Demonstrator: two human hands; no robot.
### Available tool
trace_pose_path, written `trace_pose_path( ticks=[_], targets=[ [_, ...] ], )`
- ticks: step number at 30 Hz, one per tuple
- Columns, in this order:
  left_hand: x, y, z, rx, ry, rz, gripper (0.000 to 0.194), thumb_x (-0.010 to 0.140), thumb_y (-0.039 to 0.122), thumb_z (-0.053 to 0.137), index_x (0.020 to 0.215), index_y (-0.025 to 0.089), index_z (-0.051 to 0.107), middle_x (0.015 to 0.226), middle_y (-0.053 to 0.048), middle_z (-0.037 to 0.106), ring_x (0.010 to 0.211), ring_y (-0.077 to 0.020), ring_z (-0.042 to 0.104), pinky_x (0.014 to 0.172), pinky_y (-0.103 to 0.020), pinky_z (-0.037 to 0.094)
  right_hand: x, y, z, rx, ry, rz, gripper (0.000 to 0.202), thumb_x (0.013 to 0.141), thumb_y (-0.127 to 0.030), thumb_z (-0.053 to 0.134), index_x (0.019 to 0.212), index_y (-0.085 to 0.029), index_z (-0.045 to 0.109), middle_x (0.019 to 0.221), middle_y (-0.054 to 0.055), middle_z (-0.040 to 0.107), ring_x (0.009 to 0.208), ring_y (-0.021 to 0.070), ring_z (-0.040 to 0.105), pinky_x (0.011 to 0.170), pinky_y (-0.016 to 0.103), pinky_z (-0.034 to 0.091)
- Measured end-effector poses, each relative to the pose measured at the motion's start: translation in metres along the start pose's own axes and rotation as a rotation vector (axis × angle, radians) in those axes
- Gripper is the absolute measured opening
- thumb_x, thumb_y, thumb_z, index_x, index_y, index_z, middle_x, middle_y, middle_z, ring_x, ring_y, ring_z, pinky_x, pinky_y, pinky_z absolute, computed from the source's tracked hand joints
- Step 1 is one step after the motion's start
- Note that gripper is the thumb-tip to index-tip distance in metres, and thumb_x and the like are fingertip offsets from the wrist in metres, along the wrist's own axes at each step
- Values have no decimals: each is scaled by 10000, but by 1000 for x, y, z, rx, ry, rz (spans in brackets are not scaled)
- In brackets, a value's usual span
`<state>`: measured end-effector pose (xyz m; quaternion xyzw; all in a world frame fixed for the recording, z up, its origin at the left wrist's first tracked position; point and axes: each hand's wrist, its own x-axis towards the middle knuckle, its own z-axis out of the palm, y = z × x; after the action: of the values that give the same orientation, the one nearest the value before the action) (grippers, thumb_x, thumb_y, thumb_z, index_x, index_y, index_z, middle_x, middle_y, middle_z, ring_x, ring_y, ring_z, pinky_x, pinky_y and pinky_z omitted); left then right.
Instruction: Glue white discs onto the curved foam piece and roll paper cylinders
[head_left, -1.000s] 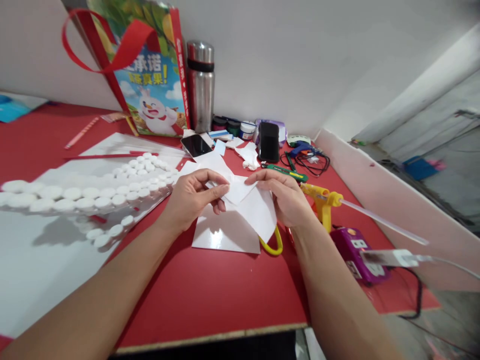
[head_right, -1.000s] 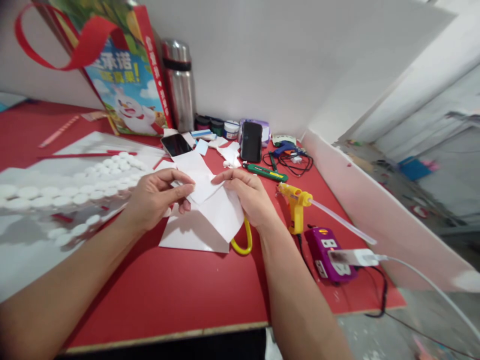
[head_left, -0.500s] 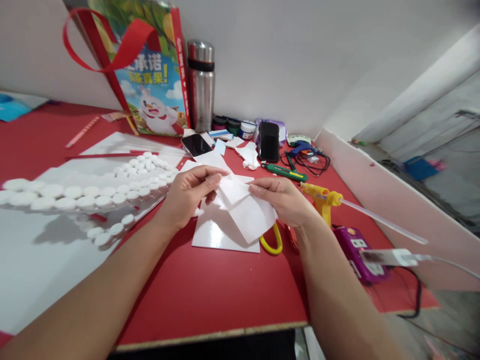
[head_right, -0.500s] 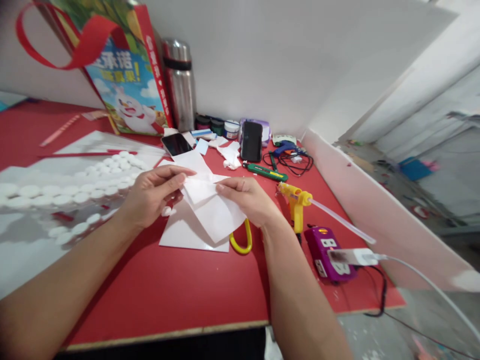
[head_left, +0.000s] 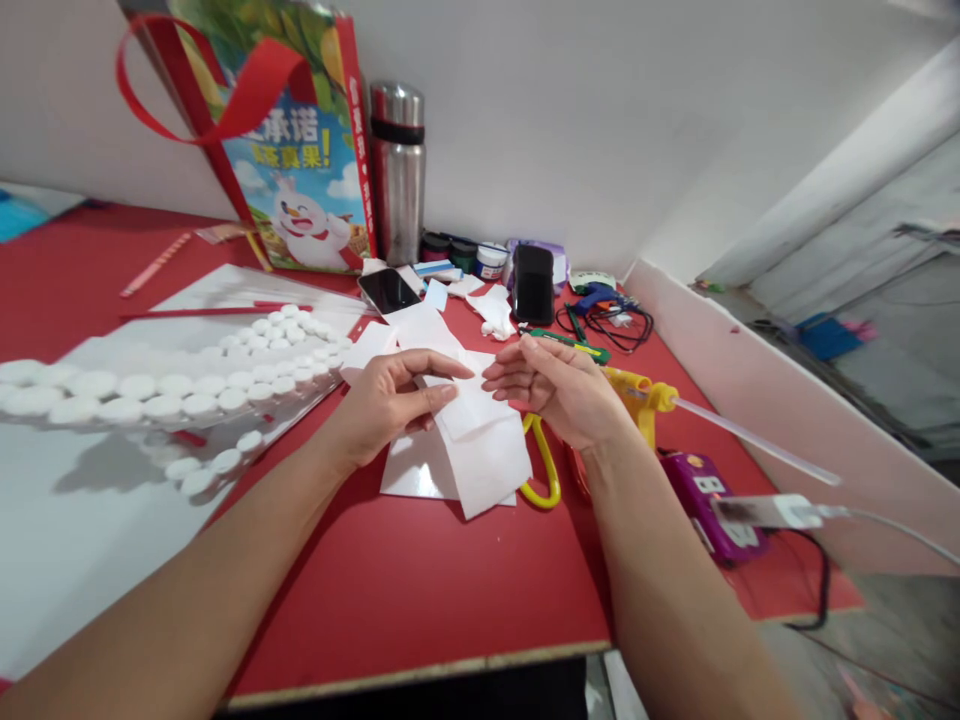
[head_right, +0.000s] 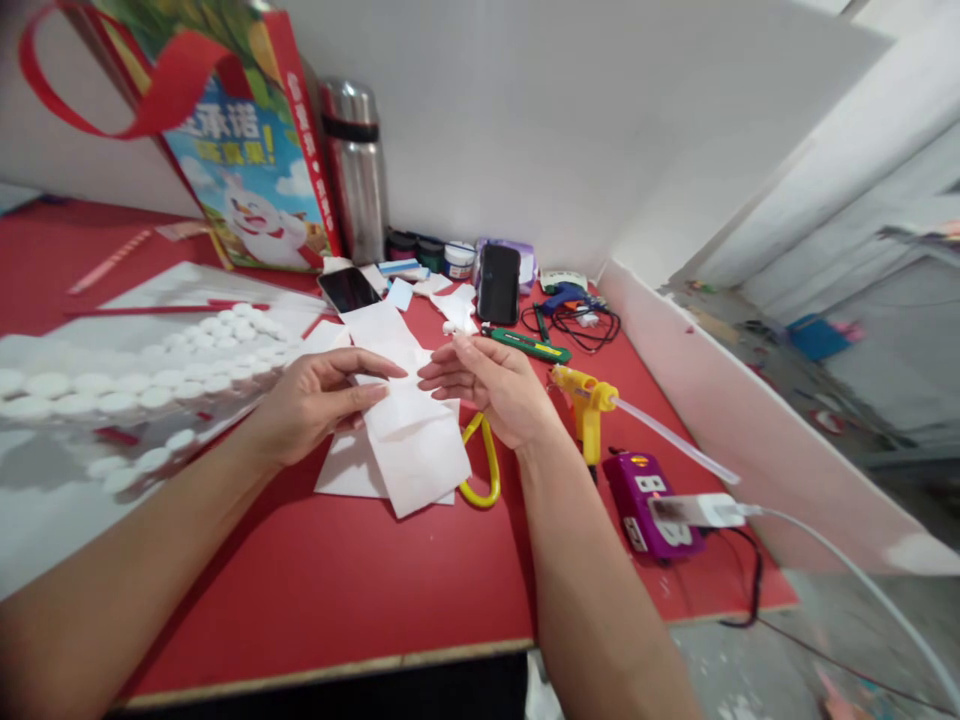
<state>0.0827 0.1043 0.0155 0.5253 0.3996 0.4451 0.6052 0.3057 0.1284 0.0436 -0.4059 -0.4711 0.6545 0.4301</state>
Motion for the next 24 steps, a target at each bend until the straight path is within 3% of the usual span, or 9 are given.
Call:
trace_pose_path(
  ticks=[5,9,17,21,24],
  targets=[
    [0,0,4,-1,-25,14,234,822,309,799,1020,185,786,613,26,577,486,-62,470,437,-167,349,3,5,1,112,13,-55,306,769,-391,860,745,-176,643,643,-32,594,560,79,535,555,221,460],
    [-1,1,5,-23,-19,12,218,817,298,803,1005,189,790,614,29,573,482,-55,463,437,-161,351,3,7,4,162,-20,-82,348,798,-406,839,754,-199,563,629,-74,417,537,70,380,541,241,375],
    [0,-2,3,-43,-12,25,231,813,310,811,1003,181,782,624,26,571,482,-60,475,431,-171,352,3,7,3,138,-40,-81,351,766,-391,861,813,-207,566,687,-63,434,604,89,405,602,270,389],
    [0,-2,3,-56,-21,21,227,818,304,806,1007,180,779,617,28,568,477,-61,478,436,-173,357,4,7,1,151,-59,-78,309,756,-293,872,845,-190,595,715,-49,525,643,83,469,632,251,422],
    [0,1,4,-67,-19,19,227,805,293,810,994,171,779,611,27,571,472,-62,468,431,-177,352,6,8,0,127,-17,-84,303,749,-303,881,803,-173,612,730,-33,580,621,71,488,604,235,431]
  ],
)
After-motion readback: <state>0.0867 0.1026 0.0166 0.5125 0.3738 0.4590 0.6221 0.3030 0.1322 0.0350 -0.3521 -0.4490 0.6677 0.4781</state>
